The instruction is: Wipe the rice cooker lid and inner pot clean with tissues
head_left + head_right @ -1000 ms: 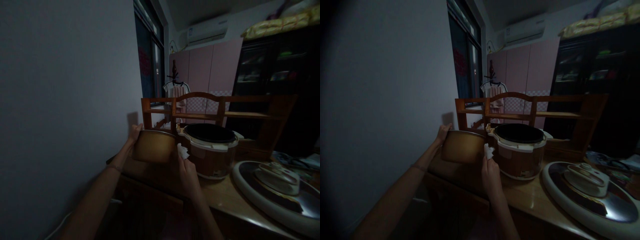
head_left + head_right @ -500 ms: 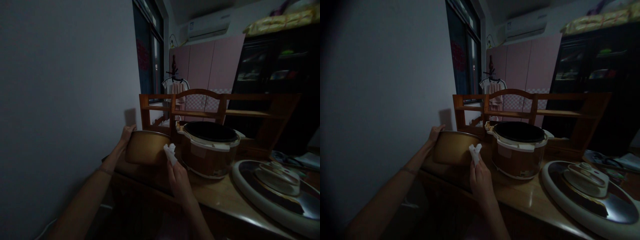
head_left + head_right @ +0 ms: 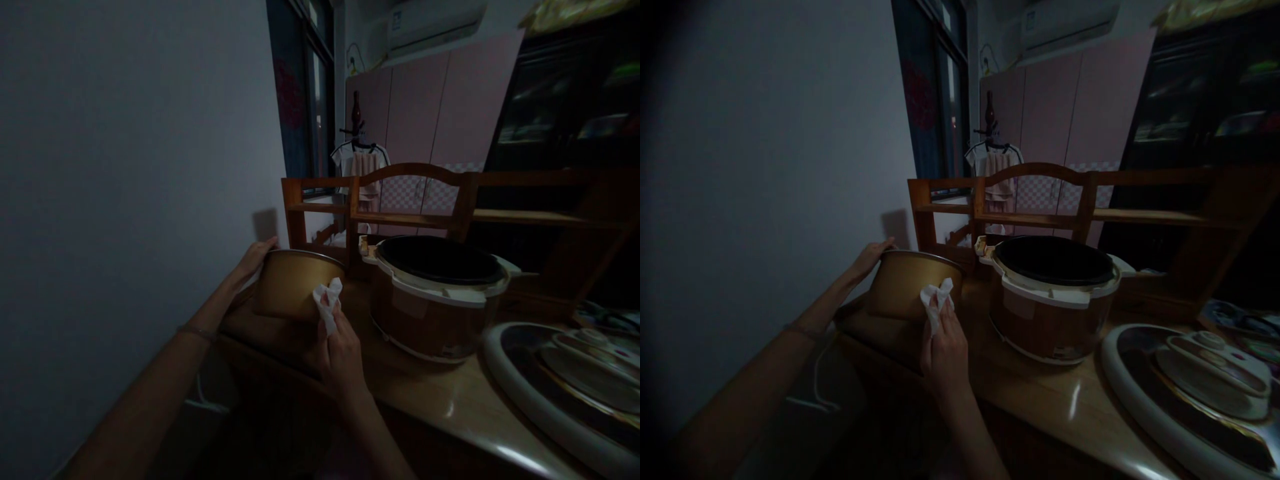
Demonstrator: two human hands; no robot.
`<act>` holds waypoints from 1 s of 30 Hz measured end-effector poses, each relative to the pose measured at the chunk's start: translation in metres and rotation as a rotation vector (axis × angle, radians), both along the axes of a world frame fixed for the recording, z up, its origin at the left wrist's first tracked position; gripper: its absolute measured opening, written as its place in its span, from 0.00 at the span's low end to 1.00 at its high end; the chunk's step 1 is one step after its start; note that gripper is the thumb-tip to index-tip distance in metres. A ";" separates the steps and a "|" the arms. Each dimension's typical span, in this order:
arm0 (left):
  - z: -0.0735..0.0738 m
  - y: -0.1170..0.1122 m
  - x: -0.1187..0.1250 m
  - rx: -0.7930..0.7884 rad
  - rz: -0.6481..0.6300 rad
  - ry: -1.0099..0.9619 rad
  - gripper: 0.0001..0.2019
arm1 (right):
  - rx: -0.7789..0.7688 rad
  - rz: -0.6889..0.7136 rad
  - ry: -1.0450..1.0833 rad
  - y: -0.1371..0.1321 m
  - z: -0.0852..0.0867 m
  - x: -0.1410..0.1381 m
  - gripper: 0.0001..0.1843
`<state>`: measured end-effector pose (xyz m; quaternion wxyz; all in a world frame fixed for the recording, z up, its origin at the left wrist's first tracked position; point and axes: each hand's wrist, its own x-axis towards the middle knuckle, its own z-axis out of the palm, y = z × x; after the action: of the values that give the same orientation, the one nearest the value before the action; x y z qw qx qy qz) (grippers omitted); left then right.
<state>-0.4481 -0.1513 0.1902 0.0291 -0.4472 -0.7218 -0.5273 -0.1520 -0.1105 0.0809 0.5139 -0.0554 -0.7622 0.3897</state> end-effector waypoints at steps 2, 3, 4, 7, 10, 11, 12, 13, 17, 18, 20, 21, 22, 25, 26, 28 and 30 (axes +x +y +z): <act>0.010 0.002 0.009 -0.038 -0.040 0.068 0.25 | -0.010 -0.010 0.008 0.000 -0.002 -0.001 0.26; 0.016 0.004 0.015 -0.067 -0.057 0.126 0.27 | -0.021 -0.008 0.016 -0.001 -0.004 -0.002 0.26; 0.021 0.007 0.022 -0.096 -0.062 0.186 0.29 | -0.034 -0.003 0.024 -0.001 -0.005 -0.002 0.25; 0.034 0.019 0.042 -0.210 -0.021 0.298 0.32 | -0.059 0.016 0.040 -0.005 -0.007 -0.001 0.25; 0.042 0.034 0.054 -0.360 0.004 0.360 0.33 | -0.069 -0.006 0.029 -0.007 -0.010 0.002 0.26; 0.043 0.038 0.055 -0.390 0.003 0.364 0.32 | -0.076 -0.013 0.026 -0.007 -0.011 0.003 0.26; 0.044 0.042 0.056 -0.409 -0.002 0.360 0.31 | -0.083 -0.017 0.026 -0.008 -0.013 0.003 0.26; 0.045 0.044 0.057 -0.420 -0.008 0.354 0.31 | -0.089 -0.016 0.028 -0.008 -0.015 0.004 0.26; 0.045 0.047 0.055 -0.446 -0.084 0.297 0.28 | -0.115 0.038 0.049 -0.013 -0.029 0.007 0.26; 0.045 0.046 0.053 -0.447 -0.116 0.273 0.28 | -0.130 0.058 0.058 -0.014 -0.031 0.007 0.26; 0.045 0.044 0.050 -0.450 -0.171 0.233 0.27 | -0.159 0.067 0.074 -0.015 -0.034 0.008 0.25; 0.044 0.042 0.048 -0.452 -0.184 0.222 0.27 | -0.167 0.045 0.084 -0.014 -0.032 0.008 0.25; 0.044 0.041 0.045 -0.455 -0.188 0.215 0.27 | -0.169 0.010 0.094 -0.011 -0.029 0.007 0.25; 0.043 0.038 0.039 -0.461 -0.170 0.206 0.26 | -0.110 -0.109 0.137 0.003 -0.008 -0.001 0.25; 0.043 0.038 0.038 -0.462 -0.165 0.204 0.26 | -0.054 -0.138 0.148 0.008 0.000 -0.005 0.26; 0.043 0.039 0.037 -0.471 -0.161 0.202 0.26 | 0.181 -0.160 0.092 0.018 0.017 -0.019 0.29; 0.045 0.042 0.039 -0.477 -0.158 0.200 0.25 | 0.443 -0.139 -0.002 0.023 0.031 -0.035 0.31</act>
<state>-0.4092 -0.1097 0.2347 -0.0471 -0.5465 -0.7819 -0.2961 -0.1867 -0.0876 0.1118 0.5383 0.0062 -0.8240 0.1765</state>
